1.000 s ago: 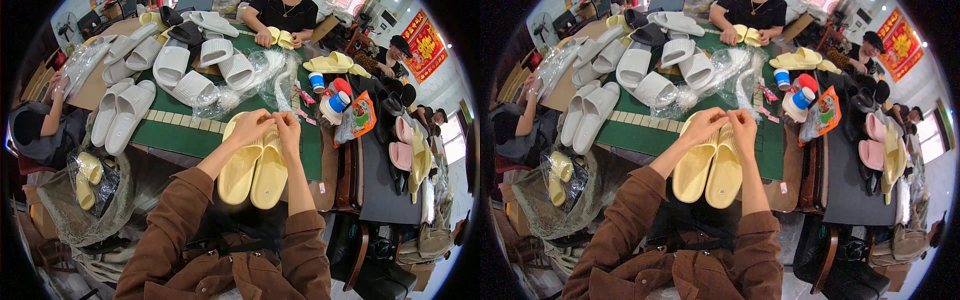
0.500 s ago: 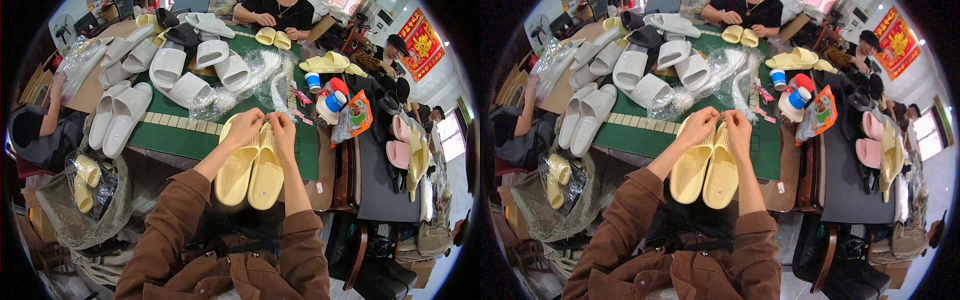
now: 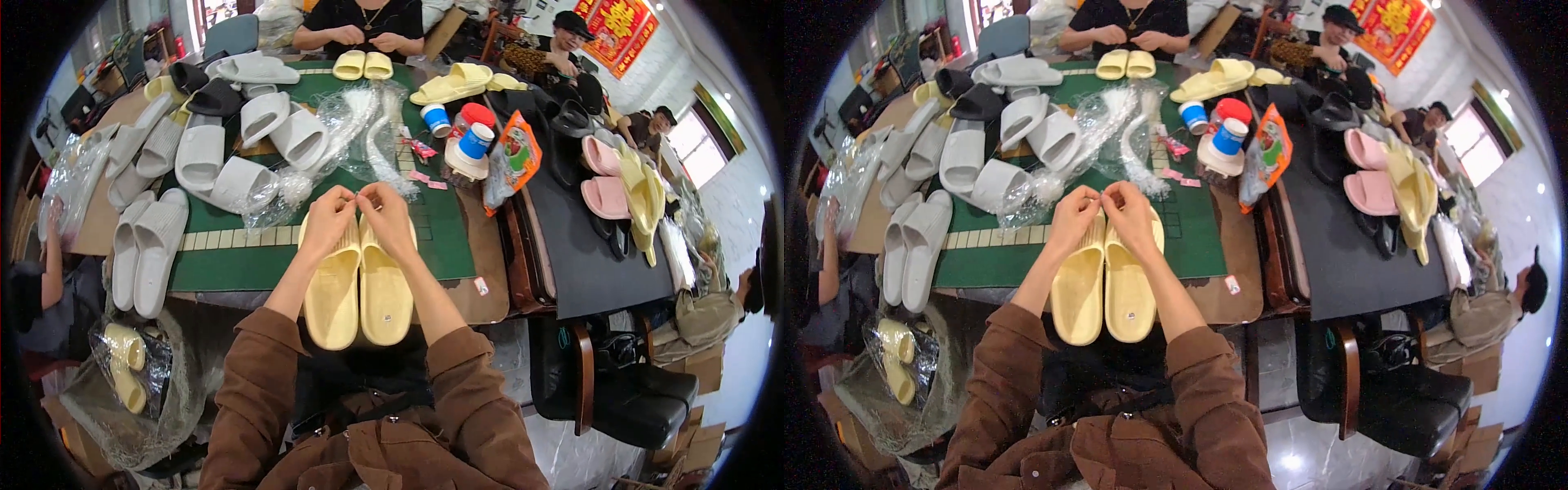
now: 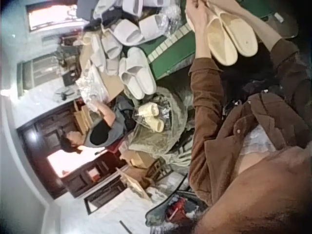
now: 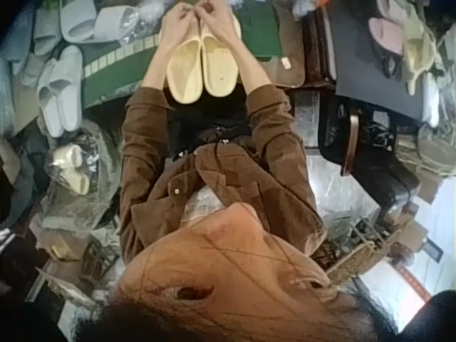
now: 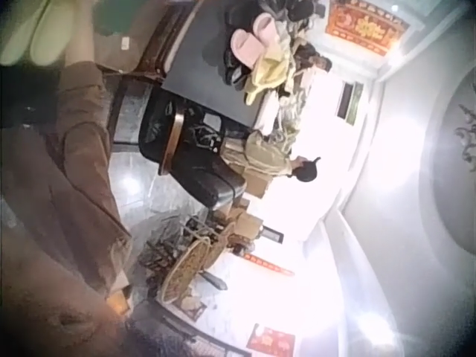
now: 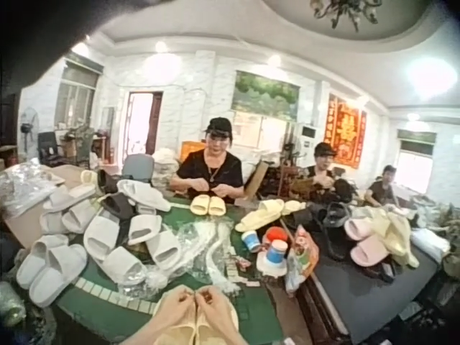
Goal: Inspecting, pairing, and packaging various styles of slippers and slides into a mesh bag.
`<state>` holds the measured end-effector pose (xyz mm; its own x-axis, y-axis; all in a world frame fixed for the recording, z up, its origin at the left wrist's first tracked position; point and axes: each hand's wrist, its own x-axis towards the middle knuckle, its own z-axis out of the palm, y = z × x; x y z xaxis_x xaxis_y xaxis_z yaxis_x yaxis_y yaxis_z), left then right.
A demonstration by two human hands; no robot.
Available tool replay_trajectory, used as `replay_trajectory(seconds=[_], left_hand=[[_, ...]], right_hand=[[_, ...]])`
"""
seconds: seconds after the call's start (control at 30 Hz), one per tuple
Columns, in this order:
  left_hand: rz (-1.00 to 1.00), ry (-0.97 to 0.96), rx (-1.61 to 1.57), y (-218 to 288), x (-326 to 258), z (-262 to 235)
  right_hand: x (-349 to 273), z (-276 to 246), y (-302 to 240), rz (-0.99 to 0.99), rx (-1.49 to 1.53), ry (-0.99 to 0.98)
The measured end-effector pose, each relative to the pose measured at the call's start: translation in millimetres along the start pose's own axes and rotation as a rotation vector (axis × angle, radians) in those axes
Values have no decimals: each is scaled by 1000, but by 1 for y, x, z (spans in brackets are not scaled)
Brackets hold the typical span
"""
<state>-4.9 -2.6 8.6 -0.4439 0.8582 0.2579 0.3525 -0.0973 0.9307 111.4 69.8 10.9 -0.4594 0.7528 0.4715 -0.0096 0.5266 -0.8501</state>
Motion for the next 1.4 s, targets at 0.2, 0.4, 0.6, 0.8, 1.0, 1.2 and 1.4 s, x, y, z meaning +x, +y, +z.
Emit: replay_trajectory(seconds=[0.2,0.4,0.6,0.8,1.0,1.2,1.4], left_hand=[[-31,9,19,-1,2,1],[-22,-1,108,5,1,3],[-25,-18,-42,-12,7,2],[-94,17,-105,-20,11,-1],[-76,-39,-72,-17,11,1],[-57,-7,-120,-20,11,1],[-39,1,-148,-24,10,1]], right_hand=[[1,1,-3,23,26,26],[-3,1,-2,-11,-25,30],[-3,5,-2,-76,-63,70],[-3,7,-3,-91,-89,69],[-2,5,1,-112,-96,118],[-4,6,-6,-143,-147,112],[-4,7,-6,-140,-189,89]])
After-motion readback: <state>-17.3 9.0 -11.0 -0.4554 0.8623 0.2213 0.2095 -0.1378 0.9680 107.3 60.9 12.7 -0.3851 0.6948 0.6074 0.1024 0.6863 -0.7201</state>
